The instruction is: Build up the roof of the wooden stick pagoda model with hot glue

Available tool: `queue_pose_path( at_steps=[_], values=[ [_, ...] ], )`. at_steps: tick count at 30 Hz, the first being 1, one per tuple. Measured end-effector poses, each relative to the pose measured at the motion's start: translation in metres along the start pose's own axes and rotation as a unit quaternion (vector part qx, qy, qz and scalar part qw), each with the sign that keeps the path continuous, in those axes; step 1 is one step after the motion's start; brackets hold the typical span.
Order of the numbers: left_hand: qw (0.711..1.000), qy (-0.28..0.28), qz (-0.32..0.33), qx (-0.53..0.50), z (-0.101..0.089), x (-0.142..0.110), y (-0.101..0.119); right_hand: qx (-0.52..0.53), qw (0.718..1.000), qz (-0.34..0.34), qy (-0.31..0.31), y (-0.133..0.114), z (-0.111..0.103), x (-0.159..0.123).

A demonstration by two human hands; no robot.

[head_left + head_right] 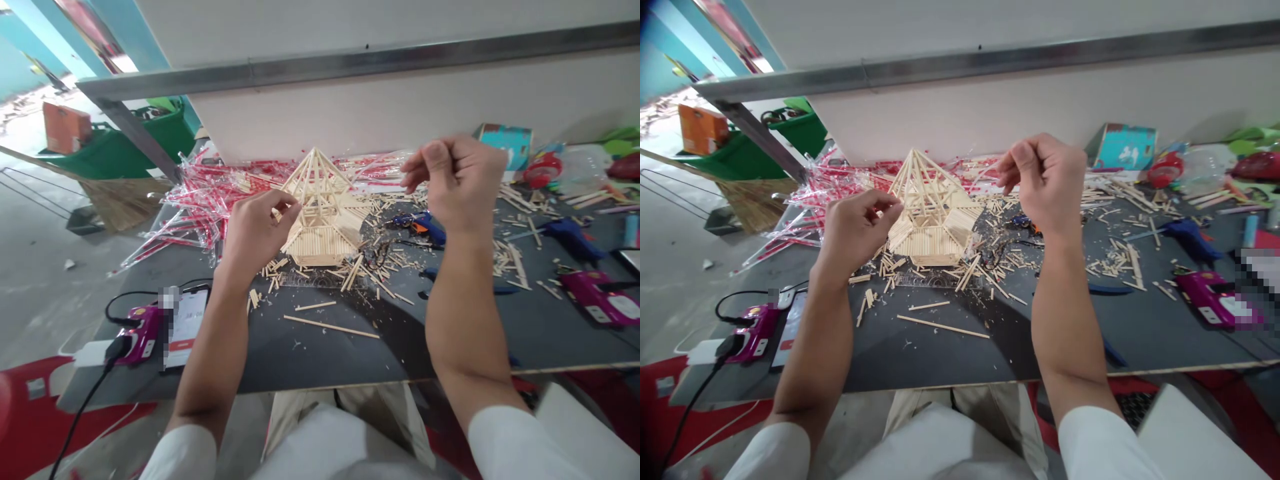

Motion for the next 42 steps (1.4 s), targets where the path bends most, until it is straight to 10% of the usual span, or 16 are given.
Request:
queue_pose_path(
  at_steps=[22, 35, 42],
  values=[
    [0.996, -0.079, -0.016, 0.035, -0.009, 0.001, -0.008, 0.037, 0.994, -0.049, 0.091, 0.007, 0.006, 0.002],
    [0.995, -0.095, -0.022, 0.037, 0.000, 0.001, -0.005, 0.000, 0.940, -0.102, 0.324, -0.021, -0.015, 0.001],
    [0.996, -0.037, -0.022, 0.079, 0.007, -0.001, -0.002, 0.027, 0.963, -0.135, 0.233, -0.026, -0.020, 0.000]
  ],
)
Point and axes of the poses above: each hand's wrist, its own x-axis towards the middle knuckle, its own z-axis out of the palm, y = z × x, the point moved 3 cm from there along x, towards the middle knuckle, and after that the axes turned 12 degrees about -x, right-handed, at the moved point
